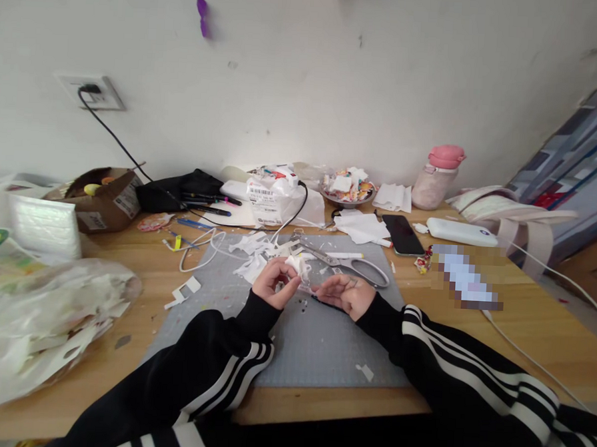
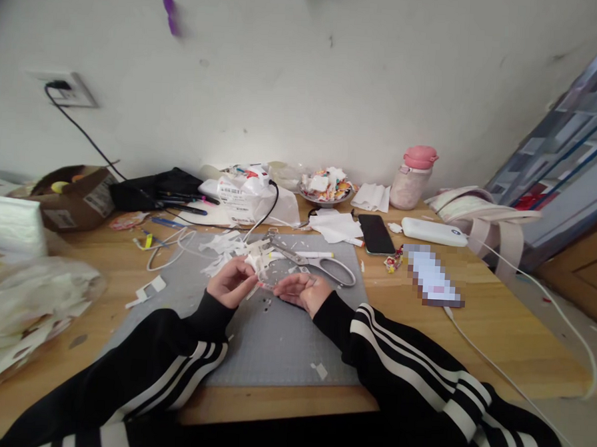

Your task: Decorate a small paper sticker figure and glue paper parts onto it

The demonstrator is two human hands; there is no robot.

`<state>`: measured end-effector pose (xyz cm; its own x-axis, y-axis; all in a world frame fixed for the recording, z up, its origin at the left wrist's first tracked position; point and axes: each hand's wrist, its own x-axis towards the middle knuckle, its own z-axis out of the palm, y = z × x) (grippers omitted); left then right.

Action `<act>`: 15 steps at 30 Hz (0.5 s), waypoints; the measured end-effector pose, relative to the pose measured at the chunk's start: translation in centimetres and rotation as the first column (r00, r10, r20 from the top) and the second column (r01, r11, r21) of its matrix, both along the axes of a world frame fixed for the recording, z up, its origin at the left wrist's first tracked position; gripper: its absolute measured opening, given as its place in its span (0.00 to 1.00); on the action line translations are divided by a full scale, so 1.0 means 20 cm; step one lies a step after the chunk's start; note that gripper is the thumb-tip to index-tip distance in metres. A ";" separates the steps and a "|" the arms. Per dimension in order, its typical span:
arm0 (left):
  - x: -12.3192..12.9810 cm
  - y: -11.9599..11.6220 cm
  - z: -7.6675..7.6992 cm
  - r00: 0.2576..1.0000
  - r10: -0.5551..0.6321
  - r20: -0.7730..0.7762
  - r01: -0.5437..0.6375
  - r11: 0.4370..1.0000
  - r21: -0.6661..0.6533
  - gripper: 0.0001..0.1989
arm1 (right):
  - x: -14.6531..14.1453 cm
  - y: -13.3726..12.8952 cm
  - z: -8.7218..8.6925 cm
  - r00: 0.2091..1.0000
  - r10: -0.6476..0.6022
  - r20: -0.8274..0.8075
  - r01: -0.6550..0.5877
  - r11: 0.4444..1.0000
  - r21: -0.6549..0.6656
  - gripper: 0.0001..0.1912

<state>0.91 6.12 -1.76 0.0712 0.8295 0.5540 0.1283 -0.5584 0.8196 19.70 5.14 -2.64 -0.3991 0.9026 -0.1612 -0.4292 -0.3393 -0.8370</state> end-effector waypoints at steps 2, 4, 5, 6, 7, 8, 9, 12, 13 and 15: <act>0.00 0.00 0.00 1.000 0.013 0.006 -0.013 1.000 -0.011 0.06 | 0.00 0.00 0.00 1.000 0.005 0.019 -0.005 1.000 0.015 0.08; 0.01 -0.01 0.01 1.000 0.015 0.003 -0.015 1.000 -0.022 0.06 | 0.00 -0.01 -0.01 0.999 0.007 0.038 -0.009 0.999 0.044 0.03; 0.01 -0.01 0.01 1.000 0.018 0.001 -0.018 0.999 -0.026 0.06 | 0.01 -0.01 -0.01 0.999 0.012 0.049 -0.015 0.998 0.059 0.06; 0.01 -0.01 0.02 1.000 0.023 -0.002 -0.023 0.999 -0.030 0.06 | 0.01 -0.01 -0.01 0.998 0.021 0.062 -0.025 0.997 0.070 0.09; 0.01 -0.01 0.02 1.000 0.028 -0.006 -0.028 0.999 -0.034 0.06 | 0.01 -0.02 0.00 0.997 0.034 0.076 -0.040 0.996 0.077 0.11; 0.01 -0.02 0.02 0.999 0.031 -0.009 -0.031 0.999 -0.038 0.07 | 0.01 -0.02 0.00 0.995 0.051 0.089 -0.058 0.995 0.080 0.11; 0.01 -0.02 0.02 0.999 0.033 -0.011 -0.034 0.999 -0.040 0.07 | 0.01 -0.02 0.01 0.993 0.066 0.101 -0.074 0.994 0.082 0.11; 0.01 -0.02 0.02 1.000 0.029 -0.004 -0.030 0.999 -0.033 0.06 | 0.00 -0.02 0.03 0.990 0.086 0.116 -0.096 0.991 0.089 0.11; 0.01 -0.01 0.01 1.000 0.025 -0.003 -0.025 0.999 -0.029 0.06 | 0.00 -0.02 0.03 0.990 0.083 0.118 -0.094 0.991 0.091 0.11; 0.00 -0.01 0.01 1.000 0.018 -0.008 -0.018 1.000 -0.021 0.06 | 0.00 -0.02 0.04 0.990 0.068 0.123 -0.079 0.993 0.088 0.12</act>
